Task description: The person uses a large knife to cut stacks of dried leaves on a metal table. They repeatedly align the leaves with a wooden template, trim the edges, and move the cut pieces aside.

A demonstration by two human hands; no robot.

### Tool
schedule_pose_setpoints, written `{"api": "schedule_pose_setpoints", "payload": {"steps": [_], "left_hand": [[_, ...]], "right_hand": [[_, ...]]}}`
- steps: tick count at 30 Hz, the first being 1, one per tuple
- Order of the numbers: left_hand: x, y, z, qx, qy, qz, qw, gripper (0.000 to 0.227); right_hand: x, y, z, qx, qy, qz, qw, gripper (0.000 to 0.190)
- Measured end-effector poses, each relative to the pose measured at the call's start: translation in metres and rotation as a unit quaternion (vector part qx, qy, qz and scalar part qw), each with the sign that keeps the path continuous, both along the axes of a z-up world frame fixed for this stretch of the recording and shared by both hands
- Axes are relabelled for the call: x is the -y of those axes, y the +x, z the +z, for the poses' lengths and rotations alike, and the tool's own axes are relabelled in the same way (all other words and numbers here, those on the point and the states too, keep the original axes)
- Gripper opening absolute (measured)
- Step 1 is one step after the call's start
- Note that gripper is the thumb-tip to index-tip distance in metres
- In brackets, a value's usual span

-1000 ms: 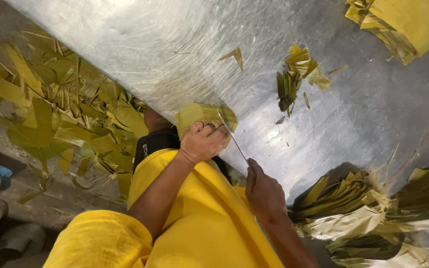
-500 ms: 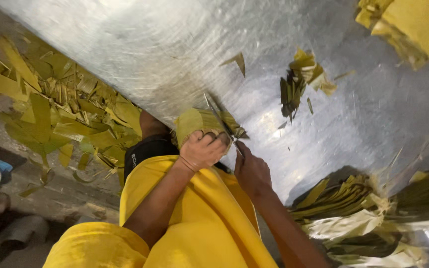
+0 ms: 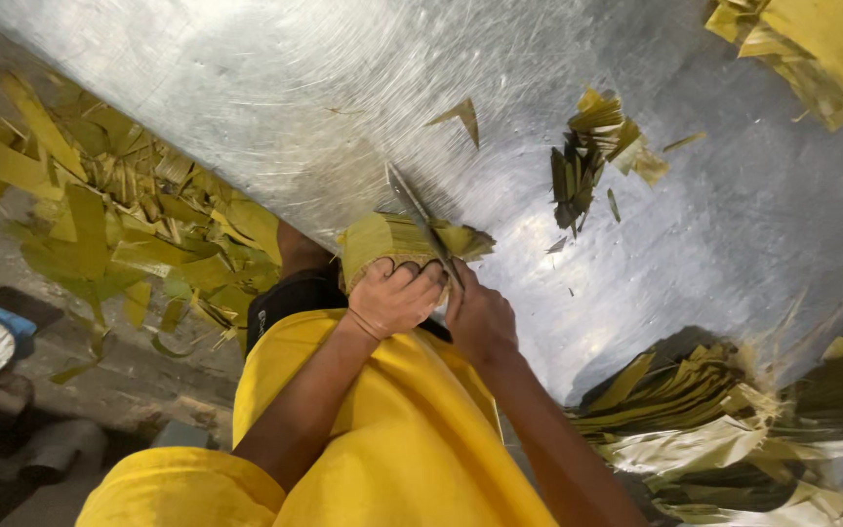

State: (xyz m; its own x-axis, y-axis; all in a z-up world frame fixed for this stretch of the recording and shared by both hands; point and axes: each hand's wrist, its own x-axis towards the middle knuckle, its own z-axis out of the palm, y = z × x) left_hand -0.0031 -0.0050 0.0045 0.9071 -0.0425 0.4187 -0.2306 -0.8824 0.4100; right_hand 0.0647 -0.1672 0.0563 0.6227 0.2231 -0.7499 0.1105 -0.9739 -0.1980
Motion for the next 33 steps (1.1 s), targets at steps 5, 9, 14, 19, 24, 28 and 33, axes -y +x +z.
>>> {"api": "schedule_pose_setpoints", "payload": {"steps": [5,9,14,19,24,28,33], "left_hand": [[-0.001,-0.002,0.004,-0.005,0.013,-0.014,1.0,0.011],[-0.001,0.003,0.005,0.0,0.019,-0.005,1.0,0.01],[0.001,0.006,-0.009,-0.02,0.017,-0.005,1.0,0.013],[0.008,-0.01,0.0,-0.012,0.03,-0.009,0.999,0.017],[-0.007,0.005,0.001,-0.002,0.042,-0.005,0.999,0.015],[0.01,-0.012,0.001,-0.009,0.019,-0.012,1.0,0.014],[0.0,-0.004,-0.004,-0.002,0.011,-0.015,1.0,0.015]], "right_hand": [[0.027,-0.012,0.01,-0.001,0.069,-0.006,0.998,0.037],[0.034,-0.011,0.021,-0.044,-0.024,0.001,0.999,0.044],[0.011,0.018,-0.046,0.071,0.145,0.05,0.986,0.057],[0.045,0.0,-0.029,-0.018,0.076,0.003,0.997,0.034],[0.024,0.006,-0.022,0.048,0.123,0.022,0.991,0.042],[0.027,-0.008,-0.043,0.008,0.072,0.001,0.997,0.046],[0.048,0.014,-0.043,0.138,0.03,-0.142,0.98,0.044]]}}
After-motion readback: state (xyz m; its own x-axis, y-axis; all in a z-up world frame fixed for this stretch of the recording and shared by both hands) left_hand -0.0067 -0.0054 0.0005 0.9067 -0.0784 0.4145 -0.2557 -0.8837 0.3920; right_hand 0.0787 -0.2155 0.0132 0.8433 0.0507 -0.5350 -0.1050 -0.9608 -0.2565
